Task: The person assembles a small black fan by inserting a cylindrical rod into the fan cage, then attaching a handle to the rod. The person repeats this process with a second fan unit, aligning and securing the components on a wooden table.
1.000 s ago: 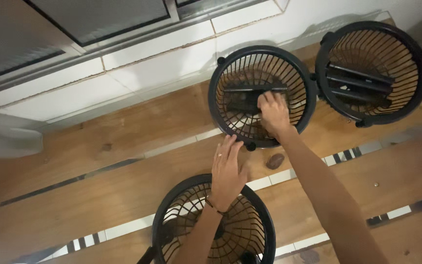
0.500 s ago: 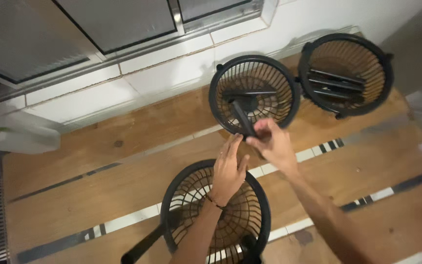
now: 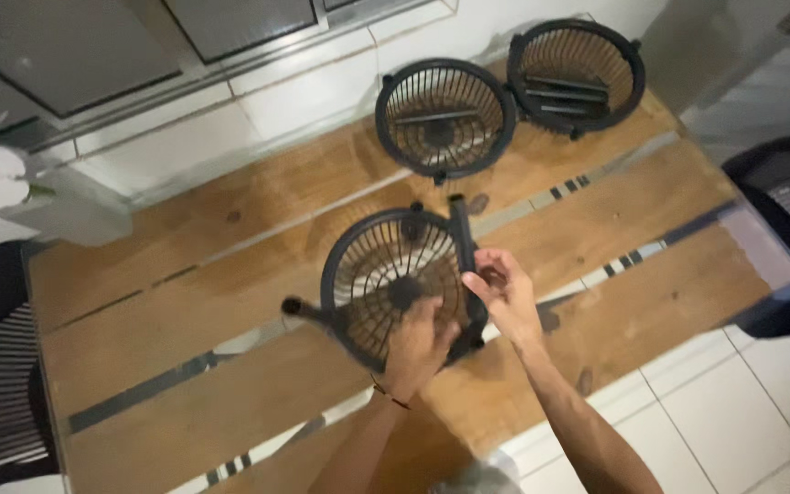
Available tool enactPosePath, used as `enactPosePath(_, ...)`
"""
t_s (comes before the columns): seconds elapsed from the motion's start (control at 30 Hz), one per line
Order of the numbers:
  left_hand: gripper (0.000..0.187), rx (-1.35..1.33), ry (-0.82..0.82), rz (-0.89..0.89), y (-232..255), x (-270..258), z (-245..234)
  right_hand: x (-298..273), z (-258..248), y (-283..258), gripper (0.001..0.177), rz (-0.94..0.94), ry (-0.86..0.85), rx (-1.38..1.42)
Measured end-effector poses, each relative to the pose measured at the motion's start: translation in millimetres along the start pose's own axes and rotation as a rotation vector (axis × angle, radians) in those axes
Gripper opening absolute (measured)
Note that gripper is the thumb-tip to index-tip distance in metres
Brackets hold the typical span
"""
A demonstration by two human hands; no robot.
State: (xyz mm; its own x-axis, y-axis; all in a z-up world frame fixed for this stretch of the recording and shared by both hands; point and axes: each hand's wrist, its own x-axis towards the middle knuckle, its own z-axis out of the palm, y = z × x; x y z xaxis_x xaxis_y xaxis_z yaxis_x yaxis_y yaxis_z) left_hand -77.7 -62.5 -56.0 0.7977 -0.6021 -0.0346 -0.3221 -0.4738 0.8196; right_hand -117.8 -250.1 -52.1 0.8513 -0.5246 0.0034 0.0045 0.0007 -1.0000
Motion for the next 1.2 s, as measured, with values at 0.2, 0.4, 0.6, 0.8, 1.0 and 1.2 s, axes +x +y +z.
enactPosePath(0.2, 0.054, 0.481, 0.064, 0.231, -58, -60, 59, -99, -18, 47, 0.031, 0.077, 0.047, -0.134)
enactPosePath(0.4, 0.046, 0.387, -0.121, 0.255, -72, -80, 29, -132, -23, 33, 0.031, 0.104, 0.039, -0.276)
enactPosePath(0.6, 0.055, 0.428, -0.057, 0.299, -49, -74, -25, -110, -19, -33, 0.052, -0.191, -0.196, -0.663)
enactPosePath(0.8, 0.054, 0.448, -0.212, 0.337, -29, -47, -78, -96, -16, -74, 0.045, -0.245, -0.244, -0.711)
enactPosePath(1.0, 0.041, 0.467, -0.032, 0.433, -4, -28, -117, -73, -5, -96, 0.045, -0.065, -0.397, -0.682)
enactPosePath(1.2, 0.037, 0.390, 0.211, 0.455, 14, -24, -134, -80, 13, -109, 0.040, -0.249, -0.596, -0.733)
